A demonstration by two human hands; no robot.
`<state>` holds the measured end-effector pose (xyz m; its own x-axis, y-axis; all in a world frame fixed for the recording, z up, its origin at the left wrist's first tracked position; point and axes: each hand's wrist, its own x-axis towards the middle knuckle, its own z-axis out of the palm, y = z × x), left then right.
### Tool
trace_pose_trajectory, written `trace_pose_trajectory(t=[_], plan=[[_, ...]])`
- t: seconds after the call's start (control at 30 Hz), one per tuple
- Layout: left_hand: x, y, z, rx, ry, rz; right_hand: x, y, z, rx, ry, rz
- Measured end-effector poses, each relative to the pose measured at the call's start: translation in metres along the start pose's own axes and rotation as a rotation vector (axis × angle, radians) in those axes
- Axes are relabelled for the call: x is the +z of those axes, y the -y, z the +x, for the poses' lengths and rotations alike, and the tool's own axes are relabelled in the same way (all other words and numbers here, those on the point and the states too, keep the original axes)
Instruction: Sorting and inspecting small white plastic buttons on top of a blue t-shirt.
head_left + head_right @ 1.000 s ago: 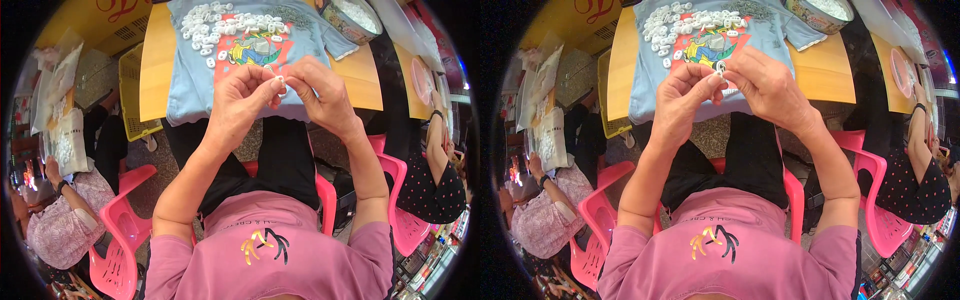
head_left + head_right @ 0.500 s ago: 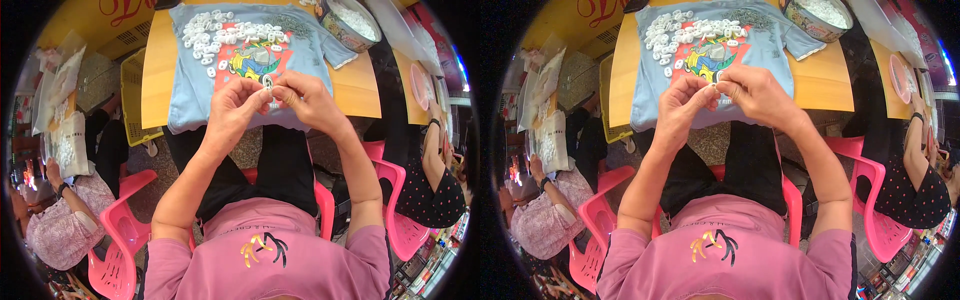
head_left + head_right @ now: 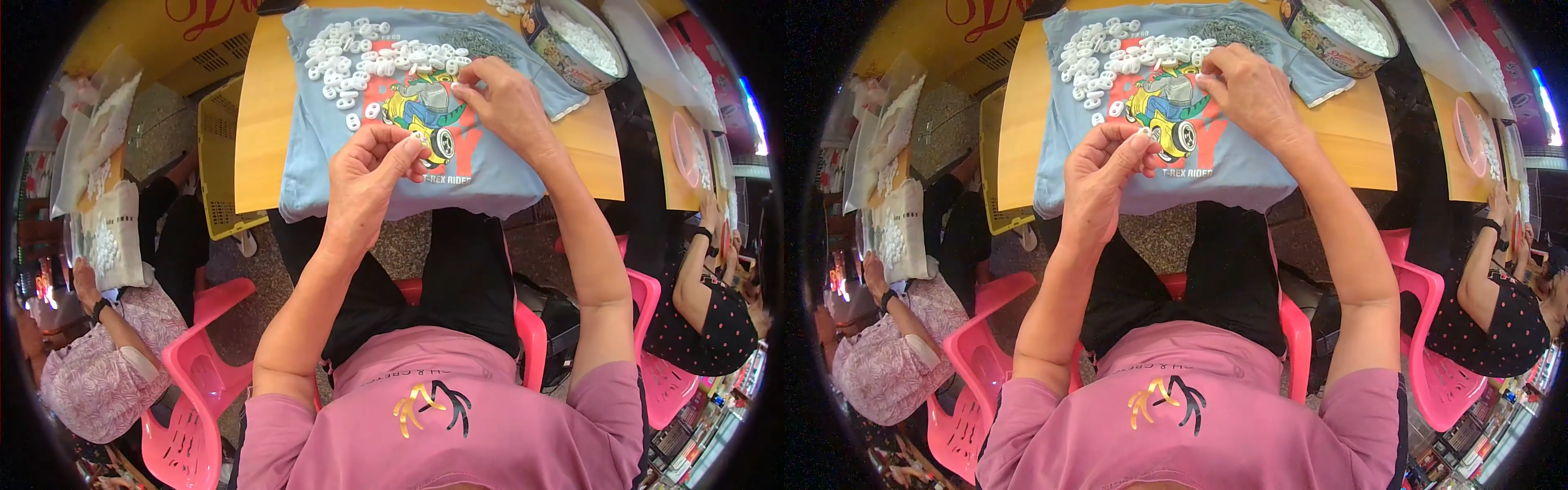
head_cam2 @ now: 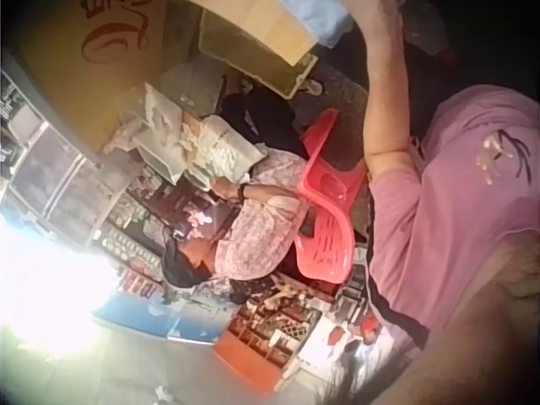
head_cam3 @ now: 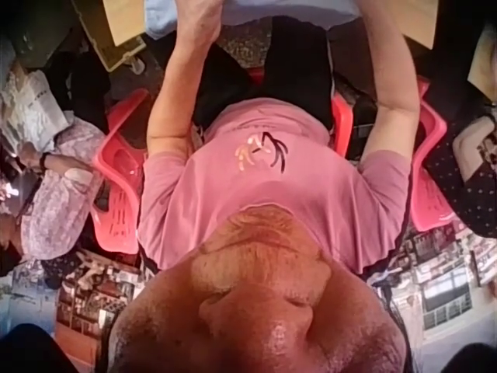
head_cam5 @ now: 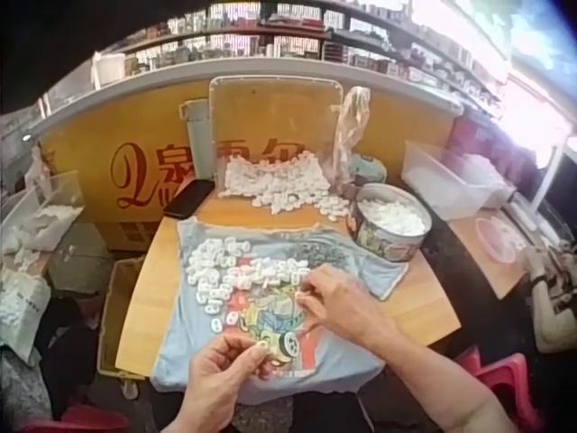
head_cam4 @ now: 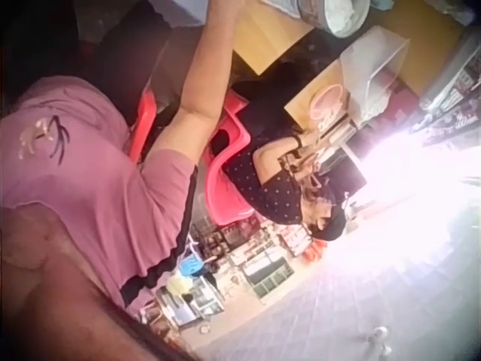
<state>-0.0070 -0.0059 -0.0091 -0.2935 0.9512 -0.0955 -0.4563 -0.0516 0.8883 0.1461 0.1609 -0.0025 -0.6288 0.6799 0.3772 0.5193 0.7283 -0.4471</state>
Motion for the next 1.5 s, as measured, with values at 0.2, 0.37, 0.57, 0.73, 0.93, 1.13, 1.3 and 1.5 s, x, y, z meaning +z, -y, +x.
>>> trace_pose_trajectory(t=[0.2, 0.37, 0.57, 0.73, 0.93, 1.13, 1.3, 1.5], plan=[[0.001, 0.000, 0.000, 0.020, -0.011, -0.022, -0.003, 0.015, -0.014, 0.035, 0.016, 0.231], [0.009, -0.004, 0.001, 0.134, -0.044, -0.005, -0.018, 0.038, -0.033, 0.141, 0.048, 0.597], [0.022, 0.005, -0.003, 0.268, 0.065, 0.069, -0.029, 0.048, -0.043, 0.184, 0.137, 0.709], [0.030, 0.012, -0.011, 0.190, 0.018, 0.026, -0.013, 0.052, -0.053, 0.296, -0.001, 0.876], [0.030, 0.014, -0.011, 0.086, 0.017, -0.125, -0.011, 0.063, -0.059, 0.359, -0.185, 1.123], [0.034, 0.006, -0.014, 0.118, 0.013, -0.130, -0.022, 0.064, -0.068, 0.423, -0.052, 1.187], [0.033, 0.006, -0.016, 0.118, 0.035, -0.117, -0.022, 0.065, -0.073, 0.447, -0.066, 1.235], [0.034, 0.003, -0.019, 0.121, 0.048, -0.072, -0.023, 0.071, -0.075, 0.424, -0.078, 1.196]])
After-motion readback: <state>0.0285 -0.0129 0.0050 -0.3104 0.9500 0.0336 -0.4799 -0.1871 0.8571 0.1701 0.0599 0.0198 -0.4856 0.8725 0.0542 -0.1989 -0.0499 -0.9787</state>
